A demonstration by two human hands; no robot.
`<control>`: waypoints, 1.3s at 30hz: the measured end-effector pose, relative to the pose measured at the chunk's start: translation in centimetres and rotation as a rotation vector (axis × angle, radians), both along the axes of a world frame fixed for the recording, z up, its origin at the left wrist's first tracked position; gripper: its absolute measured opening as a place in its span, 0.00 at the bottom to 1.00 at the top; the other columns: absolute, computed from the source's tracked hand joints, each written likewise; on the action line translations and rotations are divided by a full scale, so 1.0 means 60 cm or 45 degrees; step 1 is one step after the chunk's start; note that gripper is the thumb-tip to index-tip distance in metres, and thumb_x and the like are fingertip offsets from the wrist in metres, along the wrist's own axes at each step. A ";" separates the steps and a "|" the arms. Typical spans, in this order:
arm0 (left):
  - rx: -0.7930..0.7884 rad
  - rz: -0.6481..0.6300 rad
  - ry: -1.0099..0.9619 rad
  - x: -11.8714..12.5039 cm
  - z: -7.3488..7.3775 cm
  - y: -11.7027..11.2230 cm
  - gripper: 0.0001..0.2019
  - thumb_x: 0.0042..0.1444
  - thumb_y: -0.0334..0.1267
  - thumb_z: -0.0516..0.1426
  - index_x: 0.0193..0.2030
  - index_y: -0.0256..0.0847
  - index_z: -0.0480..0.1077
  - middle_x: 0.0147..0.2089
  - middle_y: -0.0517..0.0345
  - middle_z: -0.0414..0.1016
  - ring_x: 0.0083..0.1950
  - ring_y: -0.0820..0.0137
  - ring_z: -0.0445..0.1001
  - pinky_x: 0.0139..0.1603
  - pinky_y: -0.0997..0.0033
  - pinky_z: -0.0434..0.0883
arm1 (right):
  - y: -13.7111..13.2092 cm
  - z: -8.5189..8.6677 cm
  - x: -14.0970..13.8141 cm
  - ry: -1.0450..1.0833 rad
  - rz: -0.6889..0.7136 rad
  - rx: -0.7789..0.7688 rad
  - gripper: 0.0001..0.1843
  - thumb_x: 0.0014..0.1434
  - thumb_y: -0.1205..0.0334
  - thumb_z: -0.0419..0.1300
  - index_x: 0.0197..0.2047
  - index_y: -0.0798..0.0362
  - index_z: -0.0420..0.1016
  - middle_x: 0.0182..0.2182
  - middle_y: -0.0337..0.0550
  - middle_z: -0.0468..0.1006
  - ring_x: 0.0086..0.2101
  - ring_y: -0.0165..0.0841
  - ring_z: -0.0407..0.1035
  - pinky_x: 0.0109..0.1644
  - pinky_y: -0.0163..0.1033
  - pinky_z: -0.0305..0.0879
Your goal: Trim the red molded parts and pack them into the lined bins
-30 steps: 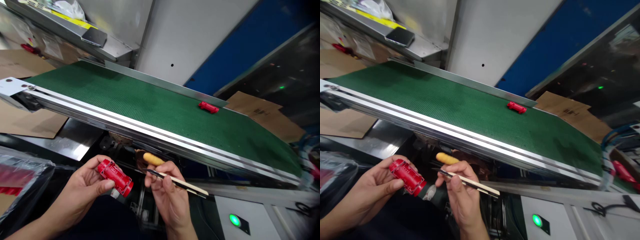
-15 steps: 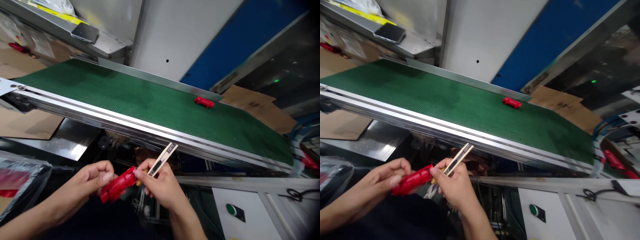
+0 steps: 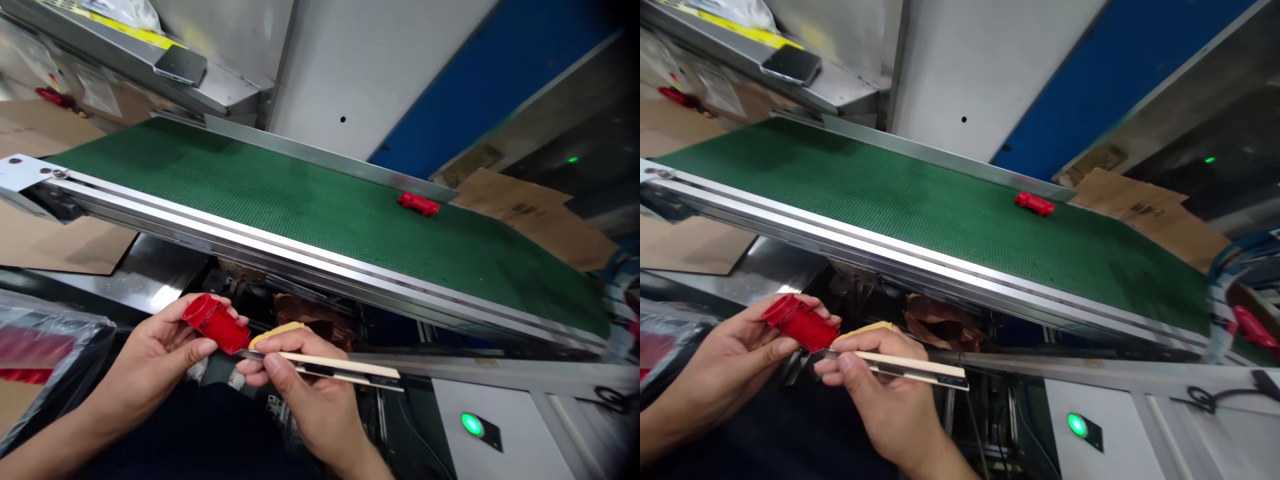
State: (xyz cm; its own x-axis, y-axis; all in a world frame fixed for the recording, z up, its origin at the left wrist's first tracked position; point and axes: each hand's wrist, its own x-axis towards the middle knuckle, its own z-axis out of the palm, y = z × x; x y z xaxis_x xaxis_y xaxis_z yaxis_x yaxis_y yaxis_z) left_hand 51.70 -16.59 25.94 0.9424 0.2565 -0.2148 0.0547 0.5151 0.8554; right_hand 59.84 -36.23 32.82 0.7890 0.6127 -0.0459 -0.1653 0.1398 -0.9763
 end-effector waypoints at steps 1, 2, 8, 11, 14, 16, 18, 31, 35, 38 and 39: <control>0.036 0.006 -0.001 -0.001 0.001 0.000 0.20 0.57 0.39 0.71 0.56 0.48 0.75 0.52 0.53 0.85 0.54 0.61 0.83 0.56 0.73 0.78 | 0.003 -0.002 -0.005 0.013 -0.017 0.014 0.06 0.68 0.62 0.67 0.46 0.54 0.84 0.43 0.47 0.81 0.40 0.40 0.84 0.43 0.37 0.84; 0.076 0.010 0.009 -0.002 0.002 -0.001 0.20 0.57 0.39 0.71 0.56 0.48 0.75 0.52 0.53 0.85 0.54 0.61 0.83 0.56 0.73 0.78 | 0.005 -0.005 -0.008 0.014 -0.033 0.019 0.06 0.68 0.62 0.68 0.46 0.55 0.84 0.42 0.47 0.82 0.40 0.40 0.84 0.43 0.36 0.84; 0.186 0.014 0.009 -0.006 0.003 -0.005 0.20 0.56 0.40 0.71 0.55 0.49 0.76 0.53 0.55 0.84 0.53 0.63 0.83 0.55 0.76 0.78 | 0.007 -0.013 -0.010 0.004 -0.052 0.017 0.06 0.68 0.62 0.68 0.44 0.56 0.85 0.41 0.47 0.81 0.38 0.39 0.84 0.42 0.36 0.84; 0.213 0.015 -0.006 -0.007 0.005 -0.005 0.19 0.56 0.40 0.71 0.55 0.48 0.77 0.53 0.54 0.84 0.52 0.63 0.83 0.53 0.77 0.79 | 0.007 -0.014 -0.010 0.015 -0.051 0.018 0.07 0.67 0.62 0.68 0.44 0.56 0.84 0.41 0.48 0.82 0.37 0.39 0.84 0.42 0.37 0.85; 0.223 0.020 -0.014 -0.006 0.009 -0.006 0.20 0.56 0.41 0.71 0.54 0.47 0.77 0.52 0.52 0.84 0.52 0.61 0.84 0.53 0.76 0.79 | 0.008 -0.013 -0.011 0.033 -0.044 0.003 0.08 0.67 0.61 0.68 0.43 0.57 0.84 0.41 0.49 0.82 0.37 0.40 0.84 0.42 0.38 0.85; 0.225 0.021 -0.006 -0.005 0.011 -0.007 0.19 0.55 0.41 0.71 0.54 0.47 0.78 0.51 0.53 0.85 0.51 0.61 0.84 0.53 0.75 0.79 | 0.008 -0.011 -0.011 0.037 -0.032 -0.014 0.08 0.67 0.60 0.68 0.43 0.58 0.84 0.40 0.49 0.82 0.37 0.40 0.84 0.42 0.38 0.85; 0.226 0.027 0.005 -0.004 0.010 -0.007 0.19 0.55 0.41 0.72 0.53 0.47 0.78 0.51 0.54 0.85 0.51 0.61 0.84 0.52 0.76 0.79 | 0.008 -0.010 -0.012 0.041 -0.017 -0.028 0.09 0.67 0.59 0.69 0.43 0.58 0.84 0.40 0.49 0.82 0.37 0.41 0.84 0.42 0.38 0.85; 0.224 0.052 0.121 -0.005 0.040 -0.016 0.22 0.50 0.46 0.73 0.51 0.45 0.79 0.47 0.52 0.86 0.49 0.59 0.84 0.52 0.73 0.78 | 0.005 -0.002 -0.001 -0.011 0.047 -0.109 0.10 0.68 0.59 0.67 0.42 0.58 0.83 0.40 0.50 0.83 0.36 0.39 0.84 0.41 0.35 0.83; 0.214 0.056 0.126 -0.004 0.042 -0.017 0.22 0.51 0.46 0.73 0.51 0.45 0.79 0.47 0.51 0.86 0.49 0.58 0.84 0.52 0.71 0.79 | 0.000 0.001 0.002 -0.054 0.081 -0.177 0.11 0.68 0.58 0.66 0.44 0.57 0.83 0.41 0.52 0.84 0.36 0.39 0.84 0.41 0.37 0.83; 0.209 0.053 0.119 -0.003 0.041 -0.017 0.21 0.51 0.45 0.73 0.51 0.45 0.79 0.47 0.51 0.86 0.49 0.58 0.84 0.52 0.70 0.79 | -0.001 0.003 0.004 -0.069 0.086 -0.195 0.11 0.69 0.57 0.66 0.44 0.58 0.83 0.41 0.53 0.85 0.35 0.40 0.84 0.41 0.39 0.83; 0.209 0.054 0.118 -0.003 0.041 -0.017 0.21 0.51 0.45 0.73 0.51 0.45 0.80 0.47 0.51 0.86 0.49 0.57 0.84 0.52 0.70 0.79 | -0.001 0.004 0.004 -0.073 0.083 -0.195 0.11 0.68 0.57 0.66 0.43 0.58 0.83 0.41 0.53 0.85 0.35 0.40 0.84 0.41 0.39 0.84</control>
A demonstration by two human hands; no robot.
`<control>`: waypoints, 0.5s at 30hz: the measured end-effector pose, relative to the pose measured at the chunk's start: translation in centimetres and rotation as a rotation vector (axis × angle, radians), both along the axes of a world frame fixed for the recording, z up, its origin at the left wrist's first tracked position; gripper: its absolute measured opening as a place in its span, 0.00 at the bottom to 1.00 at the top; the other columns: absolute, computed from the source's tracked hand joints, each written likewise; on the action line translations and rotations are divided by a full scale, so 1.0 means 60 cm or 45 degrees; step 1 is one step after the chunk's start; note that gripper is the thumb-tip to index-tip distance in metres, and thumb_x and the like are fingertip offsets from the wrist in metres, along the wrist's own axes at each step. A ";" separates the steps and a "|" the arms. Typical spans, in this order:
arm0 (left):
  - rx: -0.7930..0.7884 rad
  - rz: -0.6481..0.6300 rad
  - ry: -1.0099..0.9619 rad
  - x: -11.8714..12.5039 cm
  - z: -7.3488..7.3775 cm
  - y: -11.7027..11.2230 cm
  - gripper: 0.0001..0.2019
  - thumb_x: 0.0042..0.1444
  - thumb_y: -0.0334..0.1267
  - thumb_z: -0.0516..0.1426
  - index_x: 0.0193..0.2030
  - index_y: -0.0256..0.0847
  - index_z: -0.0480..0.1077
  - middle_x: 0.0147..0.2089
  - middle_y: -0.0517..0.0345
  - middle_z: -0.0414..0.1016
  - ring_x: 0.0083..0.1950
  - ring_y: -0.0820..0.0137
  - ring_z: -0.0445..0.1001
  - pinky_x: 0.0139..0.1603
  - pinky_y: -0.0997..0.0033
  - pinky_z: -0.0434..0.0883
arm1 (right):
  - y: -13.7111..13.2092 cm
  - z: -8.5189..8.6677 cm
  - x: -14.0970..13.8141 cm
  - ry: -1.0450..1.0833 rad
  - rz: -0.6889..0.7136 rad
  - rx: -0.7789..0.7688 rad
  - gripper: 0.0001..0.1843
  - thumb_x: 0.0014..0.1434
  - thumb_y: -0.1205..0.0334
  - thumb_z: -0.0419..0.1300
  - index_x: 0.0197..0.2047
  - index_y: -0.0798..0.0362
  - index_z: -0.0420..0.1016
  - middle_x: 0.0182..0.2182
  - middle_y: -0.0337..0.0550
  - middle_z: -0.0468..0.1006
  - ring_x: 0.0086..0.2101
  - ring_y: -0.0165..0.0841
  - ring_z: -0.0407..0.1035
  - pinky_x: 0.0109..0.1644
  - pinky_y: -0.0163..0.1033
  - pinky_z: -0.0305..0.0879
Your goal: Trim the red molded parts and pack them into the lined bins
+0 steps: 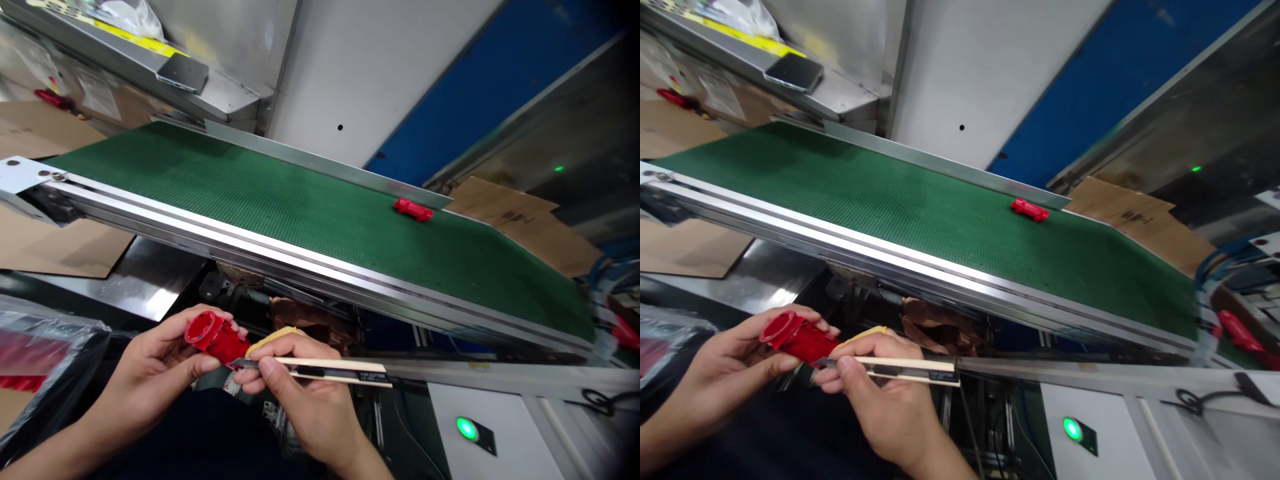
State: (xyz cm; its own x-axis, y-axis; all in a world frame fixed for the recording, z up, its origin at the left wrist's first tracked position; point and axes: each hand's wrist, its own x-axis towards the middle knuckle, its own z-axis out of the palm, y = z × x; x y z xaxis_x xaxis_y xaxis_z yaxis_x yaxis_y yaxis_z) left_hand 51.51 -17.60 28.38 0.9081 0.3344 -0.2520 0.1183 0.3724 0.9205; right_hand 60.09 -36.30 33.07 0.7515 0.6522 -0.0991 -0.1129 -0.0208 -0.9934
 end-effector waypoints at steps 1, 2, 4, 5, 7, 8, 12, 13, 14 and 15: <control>0.003 0.003 0.002 0.000 0.000 0.000 0.21 0.50 0.46 0.73 0.51 0.45 0.80 0.47 0.51 0.86 0.49 0.57 0.84 0.53 0.69 0.79 | 0.000 0.001 0.001 -0.004 -0.004 0.000 0.11 0.68 0.58 0.66 0.43 0.58 0.83 0.40 0.53 0.85 0.35 0.40 0.84 0.41 0.39 0.84; 0.006 0.008 0.006 0.000 -0.001 0.001 0.21 0.50 0.46 0.73 0.51 0.45 0.80 0.47 0.51 0.86 0.49 0.56 0.84 0.53 0.68 0.79 | 0.001 0.003 0.002 -0.007 -0.007 0.001 0.11 0.68 0.58 0.66 0.43 0.59 0.83 0.40 0.53 0.85 0.35 0.40 0.84 0.41 0.39 0.84; 0.011 0.013 0.012 0.001 -0.004 0.004 0.22 0.50 0.46 0.73 0.51 0.46 0.80 0.47 0.51 0.86 0.50 0.56 0.84 0.54 0.68 0.79 | 0.000 0.006 0.004 -0.008 -0.014 0.004 0.11 0.68 0.58 0.67 0.43 0.59 0.83 0.39 0.53 0.85 0.35 0.41 0.84 0.41 0.39 0.84; 0.014 0.005 0.005 0.002 -0.007 0.006 0.22 0.51 0.45 0.73 0.52 0.46 0.79 0.48 0.51 0.86 0.50 0.56 0.84 0.54 0.69 0.79 | -0.001 0.007 0.006 -0.006 -0.017 0.003 0.11 0.68 0.58 0.67 0.42 0.59 0.83 0.38 0.53 0.85 0.35 0.41 0.84 0.41 0.39 0.84; 0.028 -0.005 -0.017 0.002 -0.014 0.014 0.21 0.52 0.44 0.73 0.53 0.47 0.79 0.49 0.52 0.86 0.51 0.58 0.84 0.54 0.72 0.79 | -0.005 0.010 0.008 0.028 -0.006 0.007 0.11 0.68 0.58 0.67 0.42 0.59 0.83 0.37 0.52 0.85 0.34 0.40 0.84 0.40 0.38 0.84; 0.038 -0.003 -0.034 0.003 -0.016 0.017 0.21 0.53 0.44 0.73 0.53 0.47 0.79 0.49 0.53 0.86 0.50 0.59 0.85 0.54 0.73 0.79 | -0.008 0.010 0.009 0.057 0.000 0.022 0.11 0.68 0.58 0.67 0.42 0.59 0.83 0.36 0.52 0.86 0.34 0.39 0.84 0.39 0.37 0.83; 0.082 0.083 -0.070 0.005 -0.016 0.022 0.19 0.53 0.41 0.72 0.52 0.46 0.79 0.48 0.55 0.86 0.49 0.62 0.85 0.52 0.76 0.79 | -0.015 0.010 0.010 0.133 -0.032 0.161 0.06 0.69 0.61 0.66 0.45 0.54 0.84 0.41 0.48 0.85 0.39 0.38 0.84 0.43 0.37 0.83; 0.096 0.089 -0.078 0.005 -0.014 0.020 0.18 0.53 0.40 0.72 0.51 0.46 0.80 0.48 0.55 0.86 0.48 0.62 0.85 0.51 0.77 0.79 | -0.015 0.009 0.010 0.122 -0.042 0.181 0.06 0.69 0.62 0.66 0.45 0.53 0.84 0.43 0.48 0.84 0.40 0.39 0.84 0.44 0.37 0.84; 0.108 0.097 -0.077 0.006 -0.012 0.017 0.18 0.52 0.40 0.73 0.50 0.46 0.80 0.48 0.56 0.86 0.48 0.62 0.84 0.51 0.77 0.79 | -0.015 0.007 0.010 0.102 -0.034 0.181 0.05 0.69 0.63 0.66 0.46 0.52 0.84 0.45 0.48 0.83 0.42 0.39 0.84 0.46 0.38 0.84; 0.116 0.102 -0.070 0.006 -0.009 0.014 0.18 0.52 0.40 0.73 0.50 0.46 0.81 0.48 0.56 0.86 0.48 0.62 0.84 0.50 0.77 0.79 | -0.014 0.006 0.009 0.083 -0.014 0.167 0.06 0.69 0.63 0.66 0.47 0.52 0.84 0.45 0.48 0.83 0.42 0.39 0.84 0.46 0.39 0.84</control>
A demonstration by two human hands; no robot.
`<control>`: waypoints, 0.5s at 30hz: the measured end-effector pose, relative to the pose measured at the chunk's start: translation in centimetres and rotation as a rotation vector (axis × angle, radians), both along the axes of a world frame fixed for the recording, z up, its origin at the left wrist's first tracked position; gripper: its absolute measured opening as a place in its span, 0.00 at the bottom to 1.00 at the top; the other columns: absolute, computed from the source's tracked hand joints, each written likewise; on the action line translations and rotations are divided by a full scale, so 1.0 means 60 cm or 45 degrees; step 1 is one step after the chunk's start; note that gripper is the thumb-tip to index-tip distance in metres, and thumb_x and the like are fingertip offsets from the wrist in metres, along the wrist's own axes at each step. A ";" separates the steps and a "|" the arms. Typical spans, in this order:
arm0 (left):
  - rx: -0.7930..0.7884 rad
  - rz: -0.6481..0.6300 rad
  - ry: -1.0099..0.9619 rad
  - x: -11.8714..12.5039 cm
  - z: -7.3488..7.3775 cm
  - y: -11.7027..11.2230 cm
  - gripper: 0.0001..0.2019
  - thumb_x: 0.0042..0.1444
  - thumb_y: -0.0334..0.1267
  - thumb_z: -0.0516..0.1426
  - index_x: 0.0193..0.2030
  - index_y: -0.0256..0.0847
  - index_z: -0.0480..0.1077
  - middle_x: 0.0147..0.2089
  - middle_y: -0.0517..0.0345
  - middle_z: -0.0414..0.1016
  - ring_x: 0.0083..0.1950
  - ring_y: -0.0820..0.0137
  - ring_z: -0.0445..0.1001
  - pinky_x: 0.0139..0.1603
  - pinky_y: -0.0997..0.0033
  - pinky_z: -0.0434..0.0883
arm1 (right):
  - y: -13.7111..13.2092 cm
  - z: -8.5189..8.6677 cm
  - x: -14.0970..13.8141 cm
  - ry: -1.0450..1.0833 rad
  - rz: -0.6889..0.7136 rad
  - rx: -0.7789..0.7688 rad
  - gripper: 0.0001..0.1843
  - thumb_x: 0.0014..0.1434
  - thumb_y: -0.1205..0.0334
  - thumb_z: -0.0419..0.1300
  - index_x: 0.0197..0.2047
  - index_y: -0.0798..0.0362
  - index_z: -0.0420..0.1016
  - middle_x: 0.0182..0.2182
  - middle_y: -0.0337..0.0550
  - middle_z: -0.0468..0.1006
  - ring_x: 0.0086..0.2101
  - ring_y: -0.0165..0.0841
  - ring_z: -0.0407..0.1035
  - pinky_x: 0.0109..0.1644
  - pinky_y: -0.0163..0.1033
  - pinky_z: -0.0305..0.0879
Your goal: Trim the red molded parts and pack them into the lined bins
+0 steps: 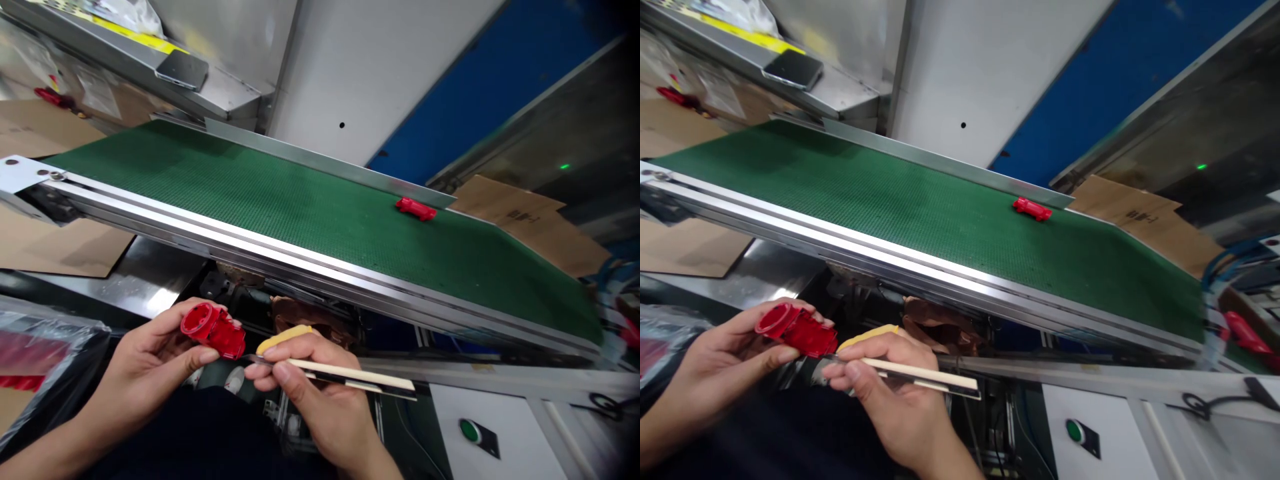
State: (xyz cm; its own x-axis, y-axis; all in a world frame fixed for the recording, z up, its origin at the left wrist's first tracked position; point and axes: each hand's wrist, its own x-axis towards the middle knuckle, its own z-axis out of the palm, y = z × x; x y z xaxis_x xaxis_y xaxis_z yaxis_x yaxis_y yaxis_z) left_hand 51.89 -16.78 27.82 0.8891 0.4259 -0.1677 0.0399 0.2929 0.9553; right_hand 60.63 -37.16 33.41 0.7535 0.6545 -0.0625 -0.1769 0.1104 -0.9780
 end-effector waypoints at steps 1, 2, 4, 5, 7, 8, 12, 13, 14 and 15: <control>0.006 0.004 0.003 0.001 0.001 -0.003 0.18 0.51 0.40 0.73 0.49 0.47 0.81 0.47 0.56 0.86 0.47 0.62 0.84 0.50 0.77 0.79 | 0.001 -0.002 -0.001 -0.017 0.023 -0.019 0.06 0.69 0.63 0.66 0.47 0.52 0.84 0.45 0.48 0.83 0.42 0.40 0.84 0.47 0.40 0.84; 0.007 0.006 0.002 0.001 0.002 -0.005 0.18 0.50 0.40 0.73 0.49 0.47 0.81 0.47 0.56 0.86 0.47 0.61 0.84 0.50 0.76 0.78 | 0.001 -0.004 -0.002 -0.029 0.045 -0.040 0.06 0.69 0.63 0.66 0.47 0.52 0.84 0.44 0.48 0.83 0.42 0.40 0.84 0.48 0.41 0.84; 0.017 -0.019 -0.020 0.003 -0.001 -0.006 0.19 0.51 0.40 0.73 0.50 0.47 0.81 0.47 0.55 0.85 0.47 0.59 0.83 0.50 0.74 0.79 | 0.002 -0.008 -0.003 -0.033 0.068 -0.075 0.06 0.69 0.62 0.66 0.48 0.51 0.84 0.44 0.48 0.84 0.42 0.40 0.84 0.48 0.43 0.84; 0.026 -0.053 -0.041 0.004 -0.004 -0.005 0.19 0.51 0.40 0.73 0.50 0.48 0.81 0.47 0.54 0.85 0.47 0.59 0.83 0.50 0.73 0.79 | 0.002 -0.010 -0.003 -0.027 0.068 -0.086 0.06 0.69 0.62 0.66 0.48 0.51 0.83 0.44 0.48 0.84 0.42 0.40 0.84 0.48 0.44 0.84; 0.046 -0.093 -0.068 0.006 -0.010 -0.002 0.18 0.52 0.39 0.72 0.51 0.49 0.81 0.47 0.54 0.85 0.48 0.59 0.83 0.49 0.73 0.79 | 0.002 -0.013 -0.002 -0.017 0.064 -0.095 0.07 0.69 0.61 0.67 0.48 0.52 0.83 0.44 0.49 0.84 0.42 0.40 0.84 0.48 0.44 0.84; 0.054 -0.097 -0.067 0.006 -0.013 0.000 0.18 0.52 0.39 0.72 0.50 0.50 0.81 0.47 0.54 0.85 0.48 0.59 0.83 0.50 0.72 0.79 | 0.003 -0.014 -0.002 -0.014 0.063 -0.090 0.07 0.68 0.61 0.67 0.48 0.52 0.84 0.44 0.49 0.84 0.41 0.40 0.84 0.48 0.44 0.84; 0.066 -0.089 -0.044 0.005 -0.015 0.004 0.18 0.51 0.40 0.73 0.50 0.49 0.81 0.46 0.53 0.85 0.46 0.58 0.83 0.49 0.70 0.80 | 0.007 -0.013 0.001 -0.007 0.058 -0.059 0.07 0.68 0.61 0.67 0.47 0.53 0.84 0.42 0.48 0.84 0.41 0.40 0.84 0.46 0.42 0.84; 0.062 -0.095 -0.041 0.004 -0.014 0.003 0.18 0.51 0.41 0.73 0.50 0.49 0.81 0.45 0.53 0.85 0.46 0.58 0.83 0.49 0.69 0.80 | 0.009 -0.012 0.002 -0.005 0.056 -0.060 0.07 0.68 0.61 0.67 0.47 0.53 0.84 0.42 0.48 0.84 0.41 0.40 0.84 0.46 0.41 0.84; 0.055 -0.091 -0.033 0.003 -0.013 0.003 0.18 0.51 0.41 0.73 0.50 0.49 0.81 0.45 0.53 0.85 0.45 0.58 0.83 0.49 0.69 0.80 | 0.010 -0.011 0.003 -0.004 0.054 -0.061 0.07 0.68 0.61 0.67 0.46 0.53 0.84 0.42 0.48 0.84 0.40 0.40 0.84 0.46 0.41 0.84; 0.046 -0.075 -0.019 0.003 -0.012 0.003 0.19 0.51 0.42 0.73 0.50 0.48 0.81 0.45 0.53 0.85 0.45 0.58 0.83 0.49 0.69 0.80 | 0.011 -0.010 0.004 -0.004 0.051 -0.064 0.07 0.68 0.61 0.67 0.46 0.53 0.84 0.42 0.48 0.84 0.40 0.40 0.84 0.46 0.41 0.84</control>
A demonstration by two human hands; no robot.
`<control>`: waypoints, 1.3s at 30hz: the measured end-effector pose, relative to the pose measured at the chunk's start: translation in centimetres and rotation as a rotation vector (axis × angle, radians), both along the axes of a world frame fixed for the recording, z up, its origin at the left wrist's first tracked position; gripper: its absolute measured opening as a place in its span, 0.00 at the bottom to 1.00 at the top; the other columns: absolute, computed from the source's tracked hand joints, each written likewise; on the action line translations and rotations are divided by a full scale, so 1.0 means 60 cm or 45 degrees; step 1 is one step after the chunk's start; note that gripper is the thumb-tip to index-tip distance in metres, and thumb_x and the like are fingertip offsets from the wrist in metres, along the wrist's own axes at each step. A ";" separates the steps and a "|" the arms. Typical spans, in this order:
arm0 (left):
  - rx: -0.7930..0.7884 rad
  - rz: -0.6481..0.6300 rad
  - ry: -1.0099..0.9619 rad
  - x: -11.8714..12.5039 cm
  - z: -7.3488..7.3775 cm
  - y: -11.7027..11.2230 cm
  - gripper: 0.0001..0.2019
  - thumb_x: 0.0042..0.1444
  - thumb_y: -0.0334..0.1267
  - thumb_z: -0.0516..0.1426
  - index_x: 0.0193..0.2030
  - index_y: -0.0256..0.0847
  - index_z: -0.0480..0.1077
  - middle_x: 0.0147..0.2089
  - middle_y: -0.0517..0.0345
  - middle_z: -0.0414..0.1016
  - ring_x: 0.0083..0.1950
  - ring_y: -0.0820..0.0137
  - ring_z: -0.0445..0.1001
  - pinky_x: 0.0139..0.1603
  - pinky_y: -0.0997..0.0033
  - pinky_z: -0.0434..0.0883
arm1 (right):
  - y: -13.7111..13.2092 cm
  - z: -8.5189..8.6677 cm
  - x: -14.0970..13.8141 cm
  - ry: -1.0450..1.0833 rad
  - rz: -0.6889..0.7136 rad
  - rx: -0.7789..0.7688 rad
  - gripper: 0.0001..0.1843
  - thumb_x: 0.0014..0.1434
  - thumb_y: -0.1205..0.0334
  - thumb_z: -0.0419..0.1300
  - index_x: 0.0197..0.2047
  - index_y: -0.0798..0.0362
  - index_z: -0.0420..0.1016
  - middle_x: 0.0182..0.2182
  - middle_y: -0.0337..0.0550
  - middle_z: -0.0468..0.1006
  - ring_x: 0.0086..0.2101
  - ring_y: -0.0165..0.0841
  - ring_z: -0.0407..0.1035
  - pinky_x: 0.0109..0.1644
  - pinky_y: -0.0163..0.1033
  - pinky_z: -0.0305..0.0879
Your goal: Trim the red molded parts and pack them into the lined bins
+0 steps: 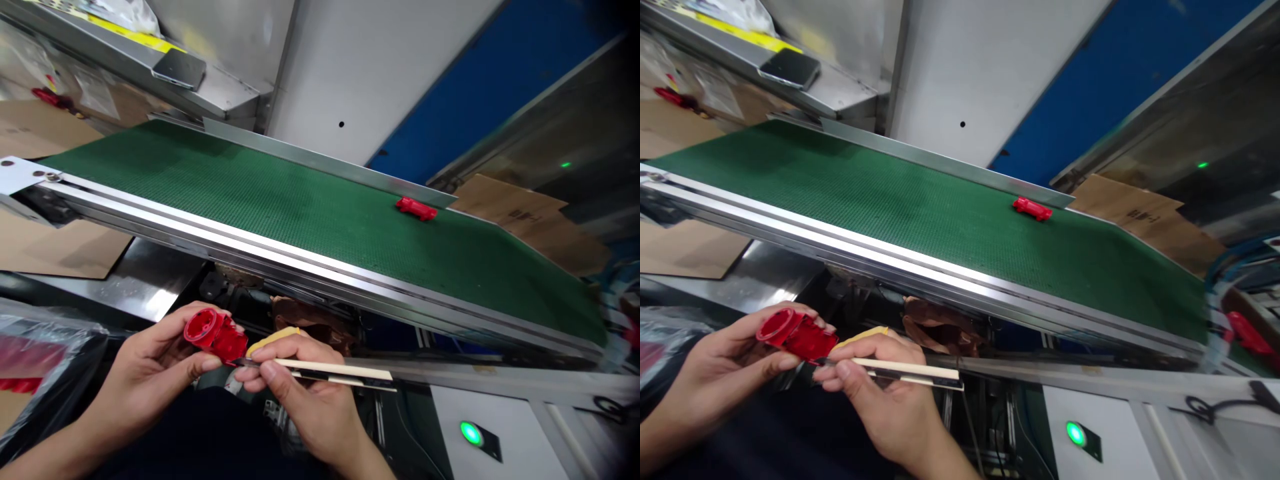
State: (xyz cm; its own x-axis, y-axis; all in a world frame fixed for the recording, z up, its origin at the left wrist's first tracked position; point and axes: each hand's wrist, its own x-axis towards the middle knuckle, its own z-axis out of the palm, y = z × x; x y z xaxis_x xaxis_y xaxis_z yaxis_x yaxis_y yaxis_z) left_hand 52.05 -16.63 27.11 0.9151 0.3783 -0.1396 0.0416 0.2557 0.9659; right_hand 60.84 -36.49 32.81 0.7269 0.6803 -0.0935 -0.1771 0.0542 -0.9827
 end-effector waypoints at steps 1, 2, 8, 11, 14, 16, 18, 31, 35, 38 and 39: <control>-0.009 0.014 0.016 0.000 0.001 0.000 0.19 0.51 0.42 0.73 0.50 0.48 0.81 0.45 0.53 0.85 0.45 0.58 0.83 0.50 0.69 0.79 | 0.001 0.000 0.000 0.000 -0.002 0.000 0.07 0.68 0.61 0.67 0.46 0.53 0.84 0.41 0.48 0.84 0.40 0.40 0.84 0.45 0.40 0.84; -0.012 0.019 0.028 0.000 0.002 0.000 0.19 0.51 0.42 0.73 0.50 0.48 0.81 0.45 0.53 0.85 0.45 0.58 0.83 0.50 0.68 0.79 | 0.001 0.001 0.001 0.001 -0.003 0.002 0.07 0.68 0.60 0.67 0.46 0.53 0.85 0.41 0.49 0.84 0.40 0.40 0.84 0.45 0.40 0.84; -0.048 0.023 0.058 0.003 0.011 -0.007 0.20 0.49 0.44 0.74 0.50 0.48 0.81 0.45 0.53 0.85 0.45 0.59 0.83 0.50 0.69 0.79 | 0.000 0.001 0.002 -0.009 0.001 0.000 0.07 0.68 0.61 0.67 0.46 0.53 0.84 0.40 0.49 0.84 0.40 0.40 0.84 0.45 0.40 0.84; -0.077 0.075 0.091 0.004 0.015 -0.012 0.20 0.48 0.46 0.74 0.48 0.47 0.81 0.44 0.54 0.86 0.44 0.60 0.83 0.50 0.70 0.79 | 0.000 0.003 0.003 -0.013 0.000 -0.001 0.07 0.68 0.61 0.67 0.45 0.53 0.85 0.41 0.49 0.84 0.39 0.40 0.84 0.44 0.39 0.84; -0.062 0.040 0.055 0.004 0.012 -0.009 0.19 0.49 0.45 0.74 0.49 0.48 0.81 0.44 0.54 0.86 0.44 0.61 0.83 0.48 0.73 0.80 | 0.001 0.005 0.004 0.006 -0.010 0.006 0.06 0.68 0.61 0.67 0.45 0.53 0.85 0.41 0.48 0.84 0.39 0.39 0.84 0.45 0.39 0.84; -0.036 -0.003 0.015 0.004 0.007 -0.004 0.18 0.51 0.43 0.73 0.50 0.49 0.81 0.44 0.55 0.86 0.44 0.62 0.84 0.48 0.75 0.80 | 0.002 0.004 0.004 0.008 -0.013 0.009 0.06 0.68 0.62 0.66 0.46 0.54 0.84 0.41 0.49 0.84 0.39 0.40 0.84 0.45 0.40 0.84; -0.012 -0.041 -0.013 0.004 0.001 0.001 0.18 0.53 0.41 0.73 0.50 0.50 0.81 0.45 0.55 0.86 0.45 0.63 0.84 0.48 0.77 0.80 | 0.002 0.001 0.005 0.001 -0.014 0.018 0.06 0.68 0.62 0.67 0.45 0.55 0.84 0.40 0.49 0.84 0.39 0.39 0.84 0.45 0.39 0.84; 0.010 -0.055 -0.078 0.003 -0.008 0.006 0.18 0.55 0.38 0.71 0.53 0.52 0.80 0.49 0.56 0.85 0.49 0.63 0.84 0.50 0.78 0.79 | -0.003 0.001 0.018 -0.823 0.107 -0.050 0.09 0.65 0.71 0.68 0.48 0.54 0.83 0.41 0.45 0.87 0.43 0.33 0.80 0.49 0.35 0.74; -0.005 -0.066 -0.049 0.004 -0.004 0.007 0.18 0.54 0.37 0.72 0.52 0.51 0.81 0.47 0.56 0.85 0.48 0.63 0.84 0.49 0.77 0.79 | -0.009 -0.004 0.026 -0.899 0.194 -0.017 0.10 0.64 0.70 0.70 0.49 0.57 0.83 0.43 0.48 0.86 0.43 0.34 0.79 0.49 0.35 0.74; -0.059 -0.017 -0.037 0.008 -0.001 0.002 0.18 0.52 0.38 0.73 0.50 0.52 0.82 0.49 0.58 0.85 0.49 0.63 0.84 0.50 0.77 0.80 | -0.011 -0.006 0.033 -0.926 0.251 -0.021 0.10 0.63 0.69 0.71 0.48 0.58 0.83 0.43 0.48 0.85 0.41 0.33 0.78 0.48 0.35 0.72; -0.093 0.000 -0.030 0.009 -0.001 0.000 0.19 0.51 0.38 0.74 0.50 0.53 0.82 0.49 0.59 0.86 0.50 0.63 0.84 0.50 0.77 0.80 | -0.011 -0.006 0.035 -0.927 0.274 -0.021 0.10 0.63 0.69 0.71 0.48 0.58 0.83 0.43 0.48 0.85 0.41 0.33 0.77 0.48 0.36 0.72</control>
State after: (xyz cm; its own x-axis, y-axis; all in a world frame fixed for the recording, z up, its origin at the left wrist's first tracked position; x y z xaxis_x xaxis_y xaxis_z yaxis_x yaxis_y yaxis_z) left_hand 52.57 -16.60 27.07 0.9185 0.3677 -0.1454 0.0193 0.3255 0.9454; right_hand 62.96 -37.14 32.46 0.4601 0.8169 0.3478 0.5118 0.0761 -0.8557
